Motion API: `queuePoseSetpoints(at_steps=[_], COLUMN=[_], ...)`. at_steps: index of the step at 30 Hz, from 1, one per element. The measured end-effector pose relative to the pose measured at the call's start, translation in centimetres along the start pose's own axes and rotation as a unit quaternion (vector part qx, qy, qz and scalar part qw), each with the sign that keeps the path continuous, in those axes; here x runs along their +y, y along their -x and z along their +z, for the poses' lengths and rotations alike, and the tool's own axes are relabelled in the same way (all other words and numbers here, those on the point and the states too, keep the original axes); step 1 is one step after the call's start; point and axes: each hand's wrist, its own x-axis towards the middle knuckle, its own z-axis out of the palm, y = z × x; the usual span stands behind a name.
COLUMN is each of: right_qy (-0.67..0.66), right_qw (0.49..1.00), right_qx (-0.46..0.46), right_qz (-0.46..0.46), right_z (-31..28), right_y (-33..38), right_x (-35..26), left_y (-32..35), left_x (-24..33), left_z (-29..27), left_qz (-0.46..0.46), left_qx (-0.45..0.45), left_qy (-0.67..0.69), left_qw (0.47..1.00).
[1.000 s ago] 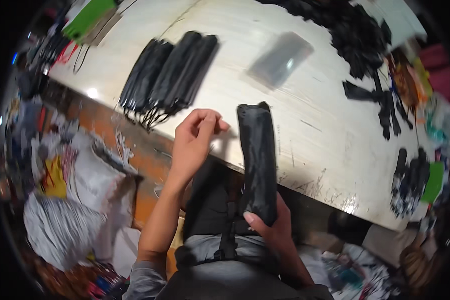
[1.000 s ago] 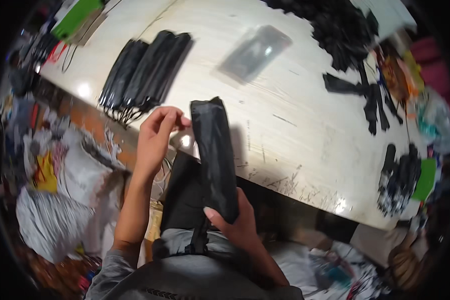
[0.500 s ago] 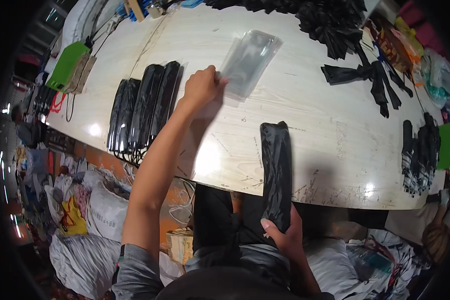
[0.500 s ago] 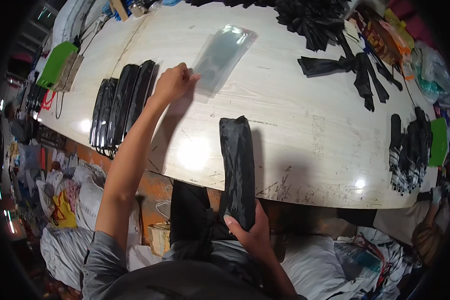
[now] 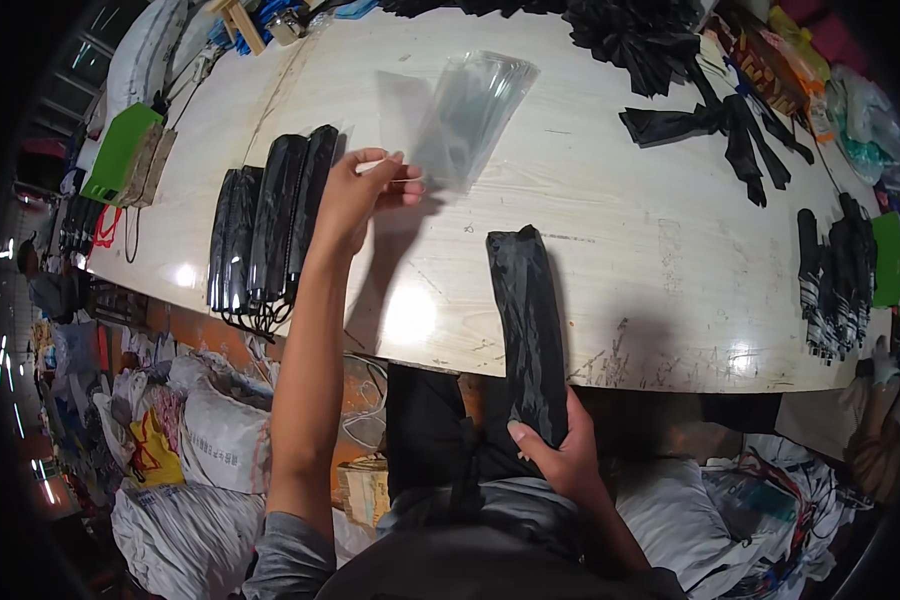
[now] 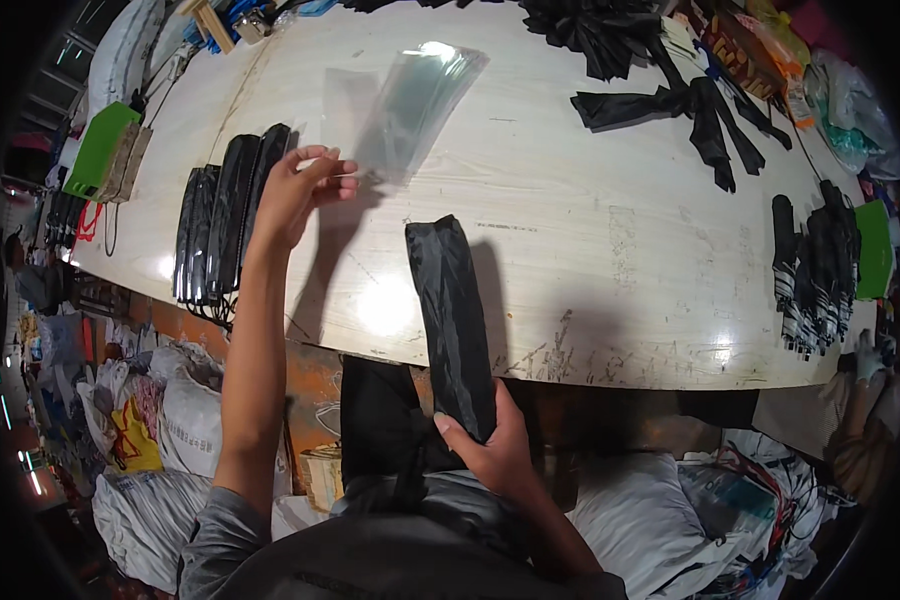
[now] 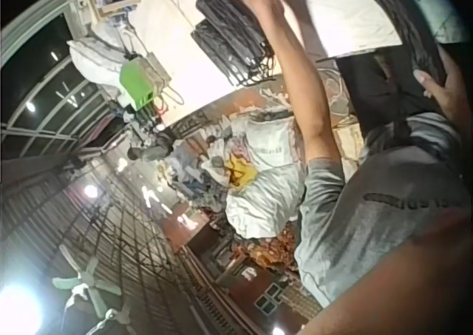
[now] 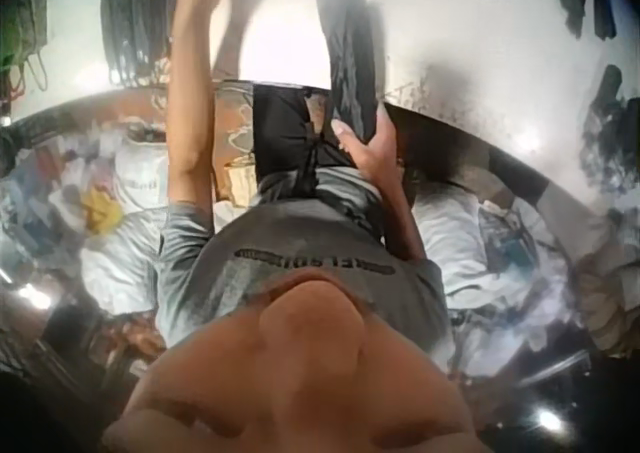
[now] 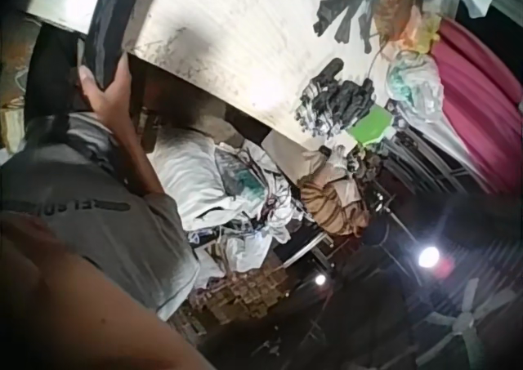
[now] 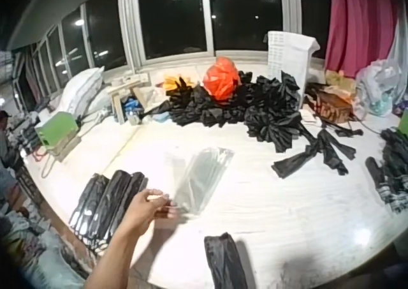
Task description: Folding umbrellas and sliding them into protective plastic sleeves.
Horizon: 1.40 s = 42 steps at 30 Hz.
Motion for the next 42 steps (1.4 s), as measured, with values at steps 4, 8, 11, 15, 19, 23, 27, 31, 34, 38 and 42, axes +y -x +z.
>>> queuePoseSetpoints(at_steps=[4,8,11,15,19,23,27,31,34,38,42], right_qy=[0.009,0.135,0.180,0.248,0.313,0.375,0.379,0.394,0.410,0.411,0.385], right_qw=[1.000,0.990,0.981,0.959,0.933,0.895,0.888,0.875,0.864,0.873,0.892], right_qx=[0.000,0.043,0.053,0.064,0.043,-0.019,-0.005,0.008,0.020,0.054,0.059], right_qz=[0.006,-0.002,-0.049,-0.122,-0.172,-0.240,-0.261,-0.281,-0.293,-0.256,-0.232], right_z=[-0.2,-0.9,-1.1,-2.0,-2.8,-2.2,-1.6,-1.3,-1.1,-1.0,-0.7], right_y=[0.7,2.0,3.2,5.0,6.8,7.5,7.6,7.1,6.9,7.1,7.1], right_x=[-0.3,-0.6,-0.2,0.5,0.9,0.7,0.8,0.3,0.0,-0.1,-0.1], left_y=[4.5,10.5,13.9,16.8,18.9,20.3,21.6,22.4,22.8,23.3,23.9], left_x=[-0.8,-1.5,-0.3,0.8,1.7,2.4,2.5,2.2,1.9,1.1,0.6], left_z=[-1.0,-1.4,-1.4,-0.7,-0.1,0.4,0.6,0.0,-0.3,-0.6,-0.6], left_qz=[-0.058,-0.030,0.014,0.070,0.084,0.126,0.156,0.169,0.172,0.243,0.194], left_qx=[-0.109,-0.174,-0.157,-0.132,-0.080,-0.069,-0.025,-0.013,-0.019,-0.068,-0.052], left_qy=[0.231,0.214,0.239,0.254,0.221,0.234,0.215,0.212,0.218,0.161,0.104], left_qw=[0.965,0.961,0.958,0.956,0.968,0.961,0.964,0.962,0.960,0.954,0.974])
